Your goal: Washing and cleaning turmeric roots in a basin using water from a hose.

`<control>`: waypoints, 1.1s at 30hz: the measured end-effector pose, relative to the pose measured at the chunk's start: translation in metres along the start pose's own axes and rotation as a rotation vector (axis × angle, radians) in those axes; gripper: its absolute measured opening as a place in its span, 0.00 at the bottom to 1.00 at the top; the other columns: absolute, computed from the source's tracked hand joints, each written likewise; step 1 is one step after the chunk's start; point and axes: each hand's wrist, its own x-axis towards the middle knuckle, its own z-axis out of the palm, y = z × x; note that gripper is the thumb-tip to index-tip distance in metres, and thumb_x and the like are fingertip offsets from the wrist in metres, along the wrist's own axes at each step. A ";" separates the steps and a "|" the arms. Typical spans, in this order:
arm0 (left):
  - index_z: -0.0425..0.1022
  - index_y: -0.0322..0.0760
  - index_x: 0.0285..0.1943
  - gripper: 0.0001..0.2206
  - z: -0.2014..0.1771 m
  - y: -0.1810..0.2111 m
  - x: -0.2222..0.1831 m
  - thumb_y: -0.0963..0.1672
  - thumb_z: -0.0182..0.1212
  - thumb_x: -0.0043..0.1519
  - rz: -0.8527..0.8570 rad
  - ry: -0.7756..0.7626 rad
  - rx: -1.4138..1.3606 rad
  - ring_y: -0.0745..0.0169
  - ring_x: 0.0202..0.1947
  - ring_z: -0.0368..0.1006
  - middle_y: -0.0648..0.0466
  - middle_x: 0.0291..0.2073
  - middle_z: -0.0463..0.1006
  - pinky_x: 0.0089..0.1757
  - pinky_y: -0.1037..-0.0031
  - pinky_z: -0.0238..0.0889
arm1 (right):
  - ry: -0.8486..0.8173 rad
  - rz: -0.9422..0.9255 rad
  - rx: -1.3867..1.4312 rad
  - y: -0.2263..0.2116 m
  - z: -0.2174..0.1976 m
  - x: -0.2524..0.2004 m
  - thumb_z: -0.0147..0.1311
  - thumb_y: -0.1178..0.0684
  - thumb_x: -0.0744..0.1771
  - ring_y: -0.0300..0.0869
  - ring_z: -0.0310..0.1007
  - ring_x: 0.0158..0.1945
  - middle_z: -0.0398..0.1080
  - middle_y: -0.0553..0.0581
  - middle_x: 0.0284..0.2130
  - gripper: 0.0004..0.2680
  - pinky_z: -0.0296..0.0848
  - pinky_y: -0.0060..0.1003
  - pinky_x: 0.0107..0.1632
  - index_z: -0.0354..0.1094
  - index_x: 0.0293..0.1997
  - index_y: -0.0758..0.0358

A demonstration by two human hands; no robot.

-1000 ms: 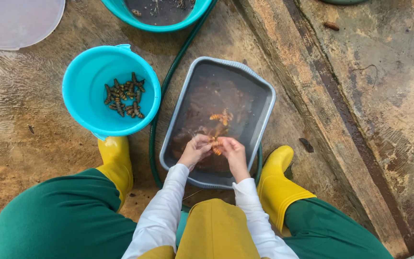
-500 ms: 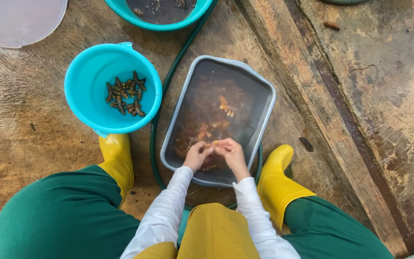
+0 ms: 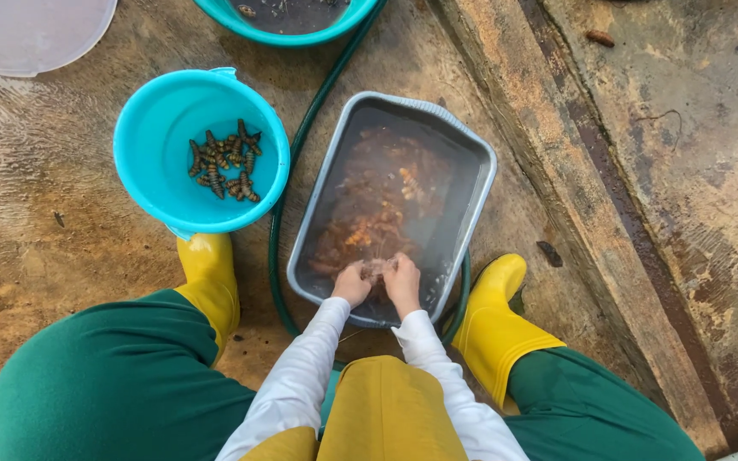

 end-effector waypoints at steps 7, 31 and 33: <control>0.76 0.29 0.48 0.08 -0.058 0.057 0.006 0.36 0.67 0.62 -0.020 -0.274 -0.995 0.61 0.39 0.75 0.47 0.40 0.82 0.40 0.71 0.68 | -0.366 0.519 1.236 -0.035 -0.091 0.028 0.50 0.56 0.69 0.37 0.80 0.43 0.78 0.52 0.42 0.08 0.81 0.34 0.45 0.75 0.48 0.64; 0.76 0.36 0.53 0.11 -0.290 0.186 -0.034 0.43 0.64 0.64 0.181 0.593 0.004 0.43 0.43 0.73 0.44 0.41 0.76 0.45 0.56 0.66 | 0.026 -0.128 0.049 -0.072 -0.101 0.114 0.57 0.66 0.62 0.62 0.67 0.55 0.58 0.71 0.61 0.24 0.71 0.48 0.55 0.61 0.66 0.56; 0.75 0.39 0.59 0.15 -0.317 0.176 -0.038 0.41 0.63 0.63 -0.014 0.766 0.127 0.41 0.53 0.67 0.44 0.50 0.73 0.52 0.54 0.61 | -0.171 -0.100 -0.201 -0.086 -0.097 0.123 0.63 0.63 0.60 0.70 0.56 0.63 0.50 0.73 0.68 0.32 0.63 0.56 0.59 0.55 0.73 0.52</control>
